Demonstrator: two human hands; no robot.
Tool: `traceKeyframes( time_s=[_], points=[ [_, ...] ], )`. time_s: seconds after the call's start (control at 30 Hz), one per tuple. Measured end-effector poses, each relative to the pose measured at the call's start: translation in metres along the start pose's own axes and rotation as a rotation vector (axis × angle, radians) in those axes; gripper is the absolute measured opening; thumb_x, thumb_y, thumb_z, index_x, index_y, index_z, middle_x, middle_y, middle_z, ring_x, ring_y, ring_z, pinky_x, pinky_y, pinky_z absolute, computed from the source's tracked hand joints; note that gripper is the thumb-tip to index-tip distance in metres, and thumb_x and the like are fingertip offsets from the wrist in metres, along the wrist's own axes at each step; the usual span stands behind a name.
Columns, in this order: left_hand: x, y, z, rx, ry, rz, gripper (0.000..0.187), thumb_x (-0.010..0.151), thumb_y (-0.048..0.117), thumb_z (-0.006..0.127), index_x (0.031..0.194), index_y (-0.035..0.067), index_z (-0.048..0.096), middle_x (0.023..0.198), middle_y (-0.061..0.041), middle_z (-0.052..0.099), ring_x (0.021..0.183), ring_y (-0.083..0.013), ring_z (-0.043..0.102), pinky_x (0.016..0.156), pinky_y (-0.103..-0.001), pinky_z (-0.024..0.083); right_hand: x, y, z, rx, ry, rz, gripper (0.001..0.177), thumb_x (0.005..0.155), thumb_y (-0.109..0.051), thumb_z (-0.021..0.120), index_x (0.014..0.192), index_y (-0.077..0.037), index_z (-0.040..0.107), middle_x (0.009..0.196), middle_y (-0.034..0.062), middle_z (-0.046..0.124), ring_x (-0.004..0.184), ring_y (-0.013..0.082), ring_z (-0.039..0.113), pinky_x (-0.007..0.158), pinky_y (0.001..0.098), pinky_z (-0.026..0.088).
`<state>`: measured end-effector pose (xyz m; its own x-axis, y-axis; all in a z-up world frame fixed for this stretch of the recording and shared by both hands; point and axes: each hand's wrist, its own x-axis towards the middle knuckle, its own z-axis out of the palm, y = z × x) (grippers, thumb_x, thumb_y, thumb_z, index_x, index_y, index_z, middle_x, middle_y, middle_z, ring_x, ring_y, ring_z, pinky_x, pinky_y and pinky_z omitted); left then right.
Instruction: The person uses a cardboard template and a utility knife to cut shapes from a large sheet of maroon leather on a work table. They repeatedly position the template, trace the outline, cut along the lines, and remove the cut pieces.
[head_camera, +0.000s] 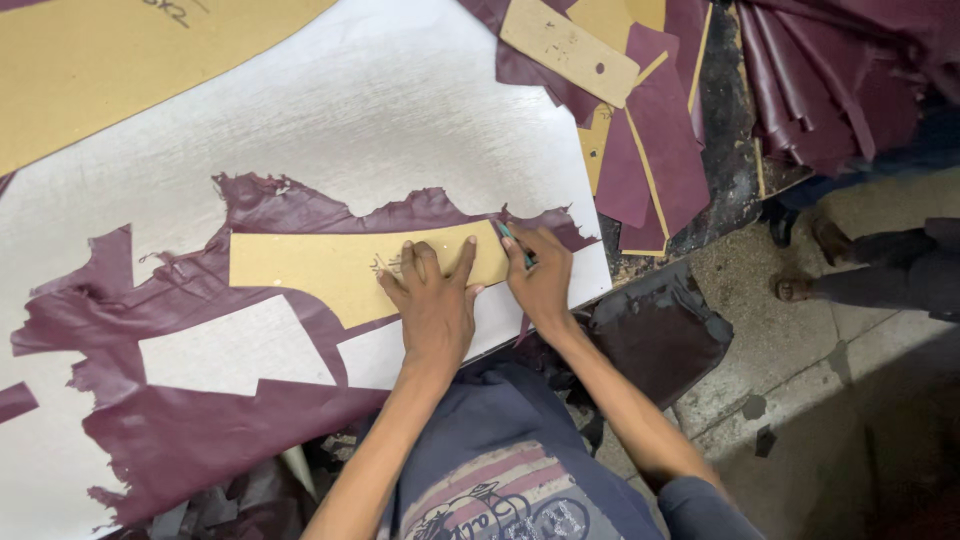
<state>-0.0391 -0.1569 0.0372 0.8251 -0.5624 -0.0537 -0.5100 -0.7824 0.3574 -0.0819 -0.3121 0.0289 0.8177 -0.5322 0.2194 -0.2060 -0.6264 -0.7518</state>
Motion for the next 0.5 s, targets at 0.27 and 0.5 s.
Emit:
traceKeyframes(
  time_s=[0.27,0.5],
  points=[
    [0.003,0.008,0.024,0.079,-0.011,-0.023,0.067,0.097,0.040,0.061,0.159,0.039,0.036,0.144,-0.029,0.038,0.140,-0.0500,0.034,0.105,-0.083,0.019,-0.007,-0.006,0.011,-0.099,-0.056,0.040,0.022,0.090,0.009,0.058,0.109,0.008,0.069,0.090,0.0229,0.063,0.084,0.0412,0.063,0.072,0.0453,0.051],
    [0.006,0.010,0.021,0.019,0.009,-0.024,0.064,0.096,0.046,0.059,0.157,0.040,0.041,0.143,-0.032,0.039,0.138,-0.0518,0.035,0.104,-0.084,0.018,-0.071,-0.003,-0.052,-0.176,-0.155,0.127,0.024,0.087,0.008,0.060,0.109,0.009,0.069,0.092,0.0246,0.067,0.085,0.0424,0.066,0.073,0.0443,0.054]
  ],
)
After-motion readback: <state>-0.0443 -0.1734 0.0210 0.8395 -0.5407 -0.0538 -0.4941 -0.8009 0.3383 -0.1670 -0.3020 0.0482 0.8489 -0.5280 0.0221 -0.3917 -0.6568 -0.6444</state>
